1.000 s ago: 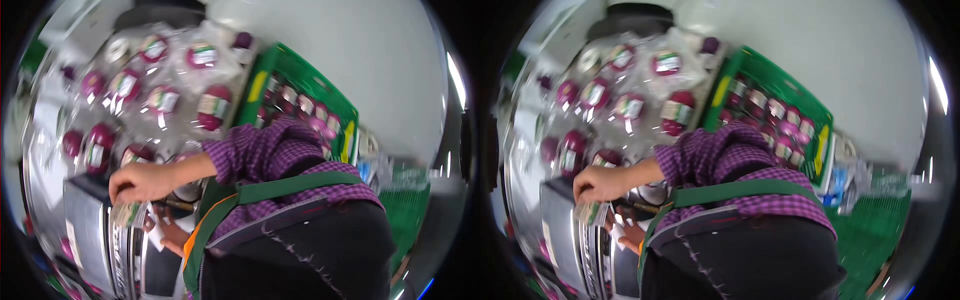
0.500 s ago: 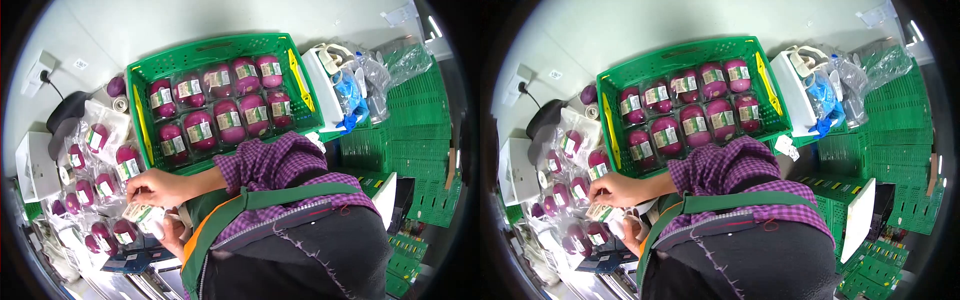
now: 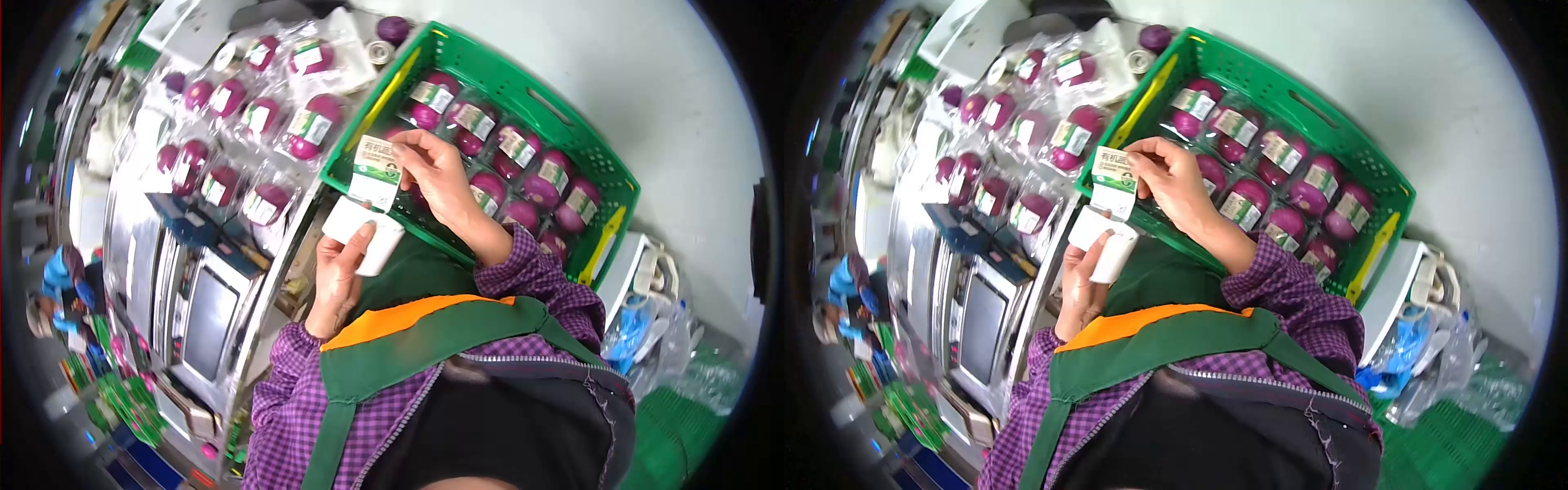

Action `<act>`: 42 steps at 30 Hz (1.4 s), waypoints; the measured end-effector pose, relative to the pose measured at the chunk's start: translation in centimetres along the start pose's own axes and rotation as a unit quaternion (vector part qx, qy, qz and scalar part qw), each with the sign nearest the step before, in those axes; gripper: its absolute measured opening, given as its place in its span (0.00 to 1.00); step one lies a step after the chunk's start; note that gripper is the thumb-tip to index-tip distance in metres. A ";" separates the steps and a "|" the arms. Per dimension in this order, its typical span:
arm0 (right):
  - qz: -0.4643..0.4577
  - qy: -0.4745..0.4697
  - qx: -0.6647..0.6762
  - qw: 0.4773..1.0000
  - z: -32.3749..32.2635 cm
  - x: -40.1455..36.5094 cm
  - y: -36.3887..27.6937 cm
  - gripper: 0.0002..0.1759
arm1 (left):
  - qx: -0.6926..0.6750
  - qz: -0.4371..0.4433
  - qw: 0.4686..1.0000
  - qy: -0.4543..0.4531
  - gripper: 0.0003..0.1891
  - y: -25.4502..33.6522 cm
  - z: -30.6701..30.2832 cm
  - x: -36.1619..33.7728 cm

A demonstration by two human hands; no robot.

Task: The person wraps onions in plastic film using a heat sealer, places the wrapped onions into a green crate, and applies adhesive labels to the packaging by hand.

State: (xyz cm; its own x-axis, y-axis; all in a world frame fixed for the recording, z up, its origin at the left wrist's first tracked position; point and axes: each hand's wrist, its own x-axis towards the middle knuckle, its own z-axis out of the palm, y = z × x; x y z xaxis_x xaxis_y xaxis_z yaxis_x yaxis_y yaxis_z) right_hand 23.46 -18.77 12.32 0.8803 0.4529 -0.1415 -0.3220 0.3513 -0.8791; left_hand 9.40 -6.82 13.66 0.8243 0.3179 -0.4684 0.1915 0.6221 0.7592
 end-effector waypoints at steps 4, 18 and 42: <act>0.026 -0.029 0.042 0.998 1.3 -0.1 0.3 0.07 | -0.072 -0.001 0.997 -0.020 0.16 -0.5 -0.1 -0.5; 0.102 -0.078 0.118 0.985 2.8 -0.5 2.2 0.08 | -0.108 0.046 0.993 0.011 0.14 -2.0 -0.2 -0.8; 0.100 -0.093 0.013 0.991 2.2 0.6 4.4 0.12 | -0.055 0.055 0.994 0.082 0.08 -1.3 -0.9 -1.0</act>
State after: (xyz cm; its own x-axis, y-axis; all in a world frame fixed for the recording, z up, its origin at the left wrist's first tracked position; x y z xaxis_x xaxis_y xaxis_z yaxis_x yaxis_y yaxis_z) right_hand 21.84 -15.11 9.42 0.7192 0.6580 -0.2234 -0.4945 0.2587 -0.8298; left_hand 7.87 -7.28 12.76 0.7369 0.4953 -0.4600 0.0389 0.6482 0.7604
